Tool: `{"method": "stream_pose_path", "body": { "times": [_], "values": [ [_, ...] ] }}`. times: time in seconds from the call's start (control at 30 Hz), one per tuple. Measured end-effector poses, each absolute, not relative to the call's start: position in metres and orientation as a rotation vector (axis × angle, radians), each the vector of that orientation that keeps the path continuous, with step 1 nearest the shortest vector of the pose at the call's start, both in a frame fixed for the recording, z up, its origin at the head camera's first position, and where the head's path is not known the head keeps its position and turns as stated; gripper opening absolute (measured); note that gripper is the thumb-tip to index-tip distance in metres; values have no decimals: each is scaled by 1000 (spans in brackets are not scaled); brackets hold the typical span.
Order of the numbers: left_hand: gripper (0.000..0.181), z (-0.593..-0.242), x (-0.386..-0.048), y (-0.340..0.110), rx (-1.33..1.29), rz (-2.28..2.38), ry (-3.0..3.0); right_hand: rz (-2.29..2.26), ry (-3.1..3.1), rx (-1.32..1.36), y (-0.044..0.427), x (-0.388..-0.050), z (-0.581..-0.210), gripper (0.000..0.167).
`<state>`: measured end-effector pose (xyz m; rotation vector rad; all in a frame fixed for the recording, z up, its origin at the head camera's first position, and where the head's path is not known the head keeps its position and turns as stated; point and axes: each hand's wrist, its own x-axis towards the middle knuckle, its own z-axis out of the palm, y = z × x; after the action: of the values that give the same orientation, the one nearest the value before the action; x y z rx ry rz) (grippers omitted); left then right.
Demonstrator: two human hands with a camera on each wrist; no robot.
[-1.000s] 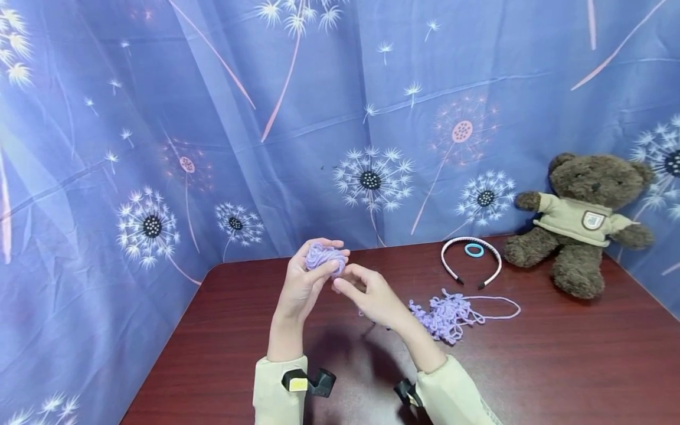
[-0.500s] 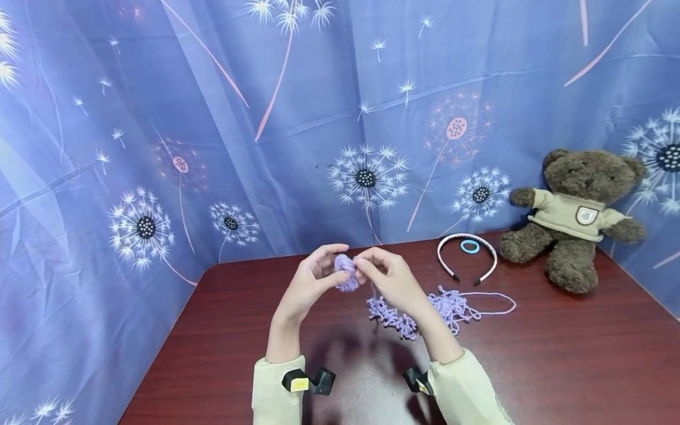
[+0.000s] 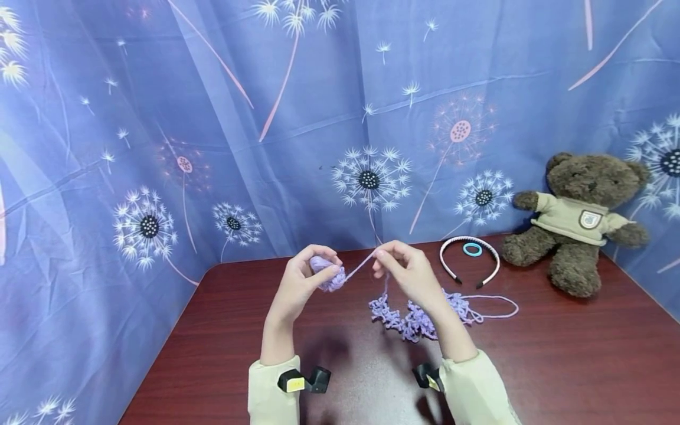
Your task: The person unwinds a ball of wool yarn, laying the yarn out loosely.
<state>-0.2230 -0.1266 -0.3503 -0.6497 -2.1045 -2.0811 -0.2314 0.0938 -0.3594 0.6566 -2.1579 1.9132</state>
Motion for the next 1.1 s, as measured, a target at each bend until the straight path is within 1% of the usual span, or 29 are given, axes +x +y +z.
{"method": "stream_pose_path", "body": {
  "times": [0.17, 0.33, 0.4, 0.5, 0.63, 0.73, 0.8, 0.87, 1.0, 1.1],
  "values": [
    [33, -351, -225, -136, -698, -2147, -2124, 2048, -2028, 568, 114, -230, -353, 14],
    [52, -356, -227, -134, -954, -2301, -2133, 2217, -1850, 570, 121, -228, -350, 14],
    [56, -359, -228, -127, -1072, -2337, -2146, 2271, -1796, 590, 120, -227, -349, 14],
    [57, -364, -229, -108, -1184, -2364, -2202, 2335, -1754, 612, 112, -223, -348, 15],
    [57, -376, -230, -80, -1121, -2284, -2415, 2309, -1847, 661, 101, -221, -349, 16],
    [53, -387, -235, -70, -998, -2115, -2579, 2214, -1976, 682, 100, -224, -352, 17],
    [46, -393, -238, -69, -940, -1975, -2643, 2162, -2028, 676, 104, -226, -353, 17],
    [36, -394, -239, -70, -849, -1774, -2707, 2127, -2045, 662, 109, -227, -354, 17],
    [14, -383, -227, -70, -695, -1418, -2798, 2116, -2031, 668, 116, -229, -355, 17],
    [12, -377, -214, -62, -661, -1276, -2914, 2131, -2011, 674, 121, -233, -354, 16]
  ]
}}
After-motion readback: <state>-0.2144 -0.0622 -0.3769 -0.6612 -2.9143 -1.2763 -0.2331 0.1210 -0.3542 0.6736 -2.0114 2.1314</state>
